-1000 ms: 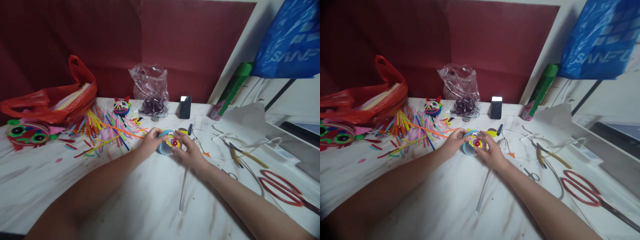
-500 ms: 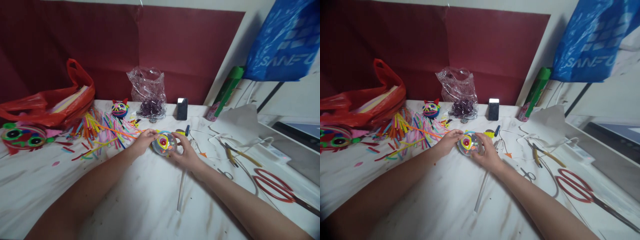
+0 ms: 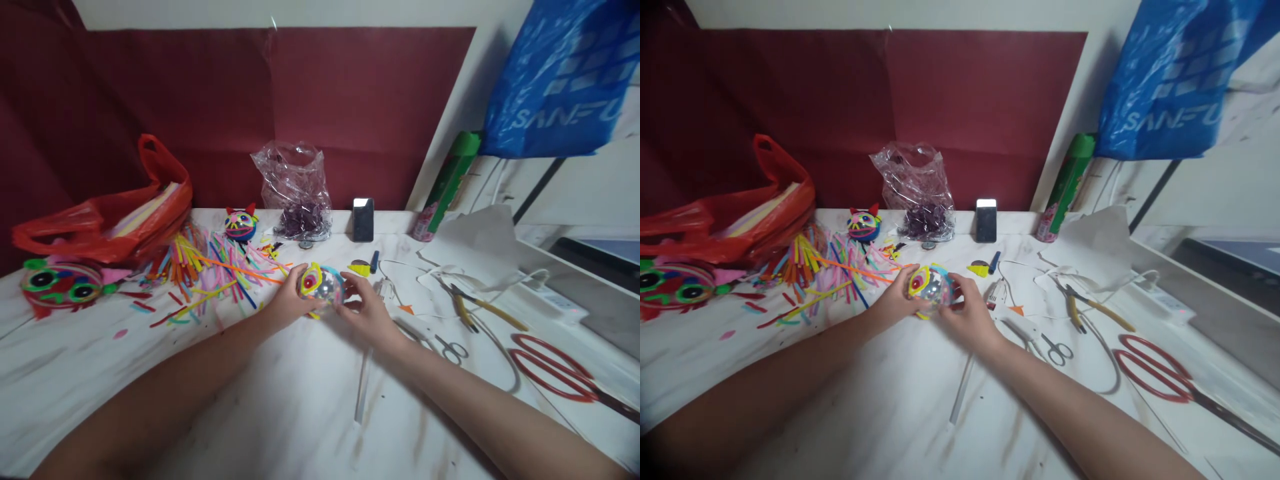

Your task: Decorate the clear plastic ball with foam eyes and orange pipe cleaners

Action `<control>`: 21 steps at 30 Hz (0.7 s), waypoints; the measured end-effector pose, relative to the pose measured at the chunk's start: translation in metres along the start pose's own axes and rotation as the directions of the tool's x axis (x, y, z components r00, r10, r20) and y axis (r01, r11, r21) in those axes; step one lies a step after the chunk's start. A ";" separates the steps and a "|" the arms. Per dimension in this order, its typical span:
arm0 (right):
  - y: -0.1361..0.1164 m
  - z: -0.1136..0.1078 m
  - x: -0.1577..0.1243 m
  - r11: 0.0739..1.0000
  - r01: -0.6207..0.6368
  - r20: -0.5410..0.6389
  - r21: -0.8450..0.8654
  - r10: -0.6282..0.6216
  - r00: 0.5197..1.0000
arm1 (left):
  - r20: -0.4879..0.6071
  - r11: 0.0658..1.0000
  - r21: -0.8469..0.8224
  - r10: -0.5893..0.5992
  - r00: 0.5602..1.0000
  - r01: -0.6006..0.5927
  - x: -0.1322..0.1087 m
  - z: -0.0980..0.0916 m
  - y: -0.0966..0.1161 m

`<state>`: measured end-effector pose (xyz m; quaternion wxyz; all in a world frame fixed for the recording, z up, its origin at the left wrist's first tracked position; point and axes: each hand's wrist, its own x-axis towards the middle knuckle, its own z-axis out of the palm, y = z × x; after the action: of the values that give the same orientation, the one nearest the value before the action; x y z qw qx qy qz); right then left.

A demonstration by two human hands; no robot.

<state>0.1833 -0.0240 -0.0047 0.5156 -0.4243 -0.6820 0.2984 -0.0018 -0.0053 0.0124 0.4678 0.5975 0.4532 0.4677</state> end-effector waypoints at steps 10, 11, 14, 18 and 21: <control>-0.011 0.009 -0.012 0.978 -0.025 0.241 0.209 -0.027 0.970 | 0.142 0.999 -0.029 0.038 0.989 -0.034 -0.001 -0.043 -0.001; -0.011 0.009 -0.013 0.975 -0.027 0.249 0.220 -0.029 0.968 | 0.128 0.996 -0.085 0.046 0.991 -0.035 0.000 -0.041 -0.003; -0.010 0.011 -0.015 0.967 -0.028 0.272 0.253 -0.044 0.961 | 0.070 0.981 -0.193 0.034 0.997 -0.020 0.003 -0.034 -0.007; -0.013 0.007 -0.012 0.974 -0.030 0.258 0.225 -0.030 0.966 | 0.055 0.978 -0.207 -0.006 0.998 0.018 0.008 -0.029 -0.007; -0.026 -0.011 0.001 0.985 -0.005 0.206 0.174 -0.031 0.978 | 0.072 0.975 -0.222 0.000 0.997 0.016 0.010 -0.031 -0.009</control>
<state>0.1866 -0.0349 0.0205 0.4785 -0.3398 -0.7061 0.3961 -0.0317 0.0105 0.0084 0.5496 0.5559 0.3832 0.4920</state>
